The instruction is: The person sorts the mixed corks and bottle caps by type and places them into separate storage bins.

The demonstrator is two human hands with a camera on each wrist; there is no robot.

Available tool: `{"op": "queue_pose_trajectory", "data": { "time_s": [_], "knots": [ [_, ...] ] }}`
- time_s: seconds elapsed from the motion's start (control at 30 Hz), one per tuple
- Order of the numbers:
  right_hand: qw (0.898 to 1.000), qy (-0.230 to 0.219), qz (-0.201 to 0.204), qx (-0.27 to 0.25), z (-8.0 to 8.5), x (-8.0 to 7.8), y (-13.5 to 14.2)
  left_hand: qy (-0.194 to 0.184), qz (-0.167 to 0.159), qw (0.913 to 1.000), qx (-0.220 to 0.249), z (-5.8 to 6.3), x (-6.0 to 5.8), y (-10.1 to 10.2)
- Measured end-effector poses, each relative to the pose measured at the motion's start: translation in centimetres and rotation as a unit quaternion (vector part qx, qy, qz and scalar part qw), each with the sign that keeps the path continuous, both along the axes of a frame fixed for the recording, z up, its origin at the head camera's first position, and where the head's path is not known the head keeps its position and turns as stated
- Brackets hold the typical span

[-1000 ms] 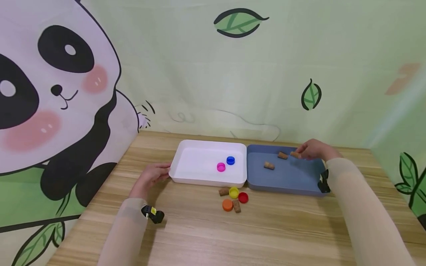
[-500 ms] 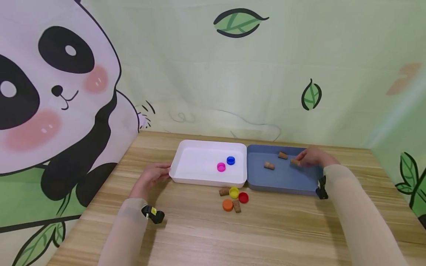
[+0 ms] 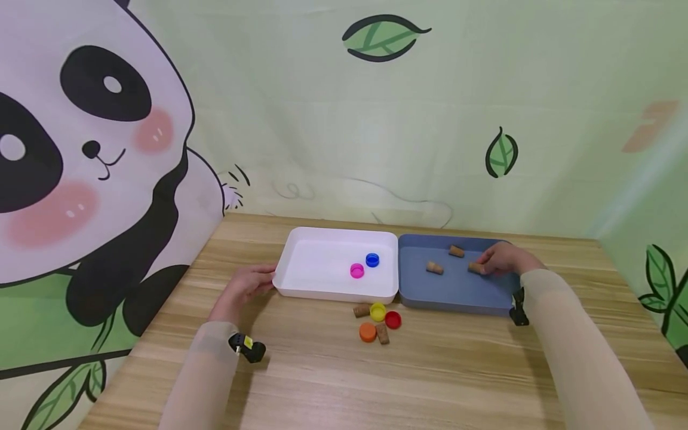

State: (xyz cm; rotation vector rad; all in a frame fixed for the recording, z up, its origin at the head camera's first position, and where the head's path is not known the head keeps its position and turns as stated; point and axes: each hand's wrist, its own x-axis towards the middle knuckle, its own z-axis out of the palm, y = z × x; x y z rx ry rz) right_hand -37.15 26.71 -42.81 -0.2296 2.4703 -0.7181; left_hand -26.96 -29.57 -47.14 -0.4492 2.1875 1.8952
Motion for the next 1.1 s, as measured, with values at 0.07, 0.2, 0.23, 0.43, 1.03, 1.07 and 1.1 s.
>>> {"op": "queue_pose_trajectory", "data": {
  "time_s": [0.07, 0.2, 0.23, 0.43, 1.03, 1.07, 1.1],
  "knots": [
    [1.0, 0.003, 0.002, 0.001, -0.1, 0.0, 0.0, 0.003, 0.0, 1.0, 0.003, -0.1, 0.0, 0.0],
    [1.0, 0.009, 0.004, 0.002, -0.1, 0.1, 0.1, 0.006, 0.0, 1.0, 0.007, -0.1, -0.1, 0.1],
    [1.0, 0.01, 0.004, 0.001, -0.2, 0.2, 0.1, 0.007, 0.001, 0.9999, 0.009, -0.1, -0.1, 0.1],
    [1.0, 0.018, 0.006, 0.005, -0.3, 0.2, 0.1, 0.008, 0.001, 0.9999, 0.011, -0.2, -0.1, 0.1],
    [0.999, -0.034, -0.001, 0.007, 1.8, 0.1, 0.1, -0.002, -0.003, 1.0, -0.004, -0.2, -0.1, 0.0],
    [0.999, -0.032, 0.0, 0.011, 2.0, 0.0, 0.2, -0.003, -0.003, 1.0, -0.005, -0.2, -0.1, 0.0],
    [1.0, -0.027, 0.0, 0.015, 2.3, 0.0, 0.2, -0.003, -0.002, 1.0, -0.004, -0.2, -0.1, 0.0]
  ]
}}
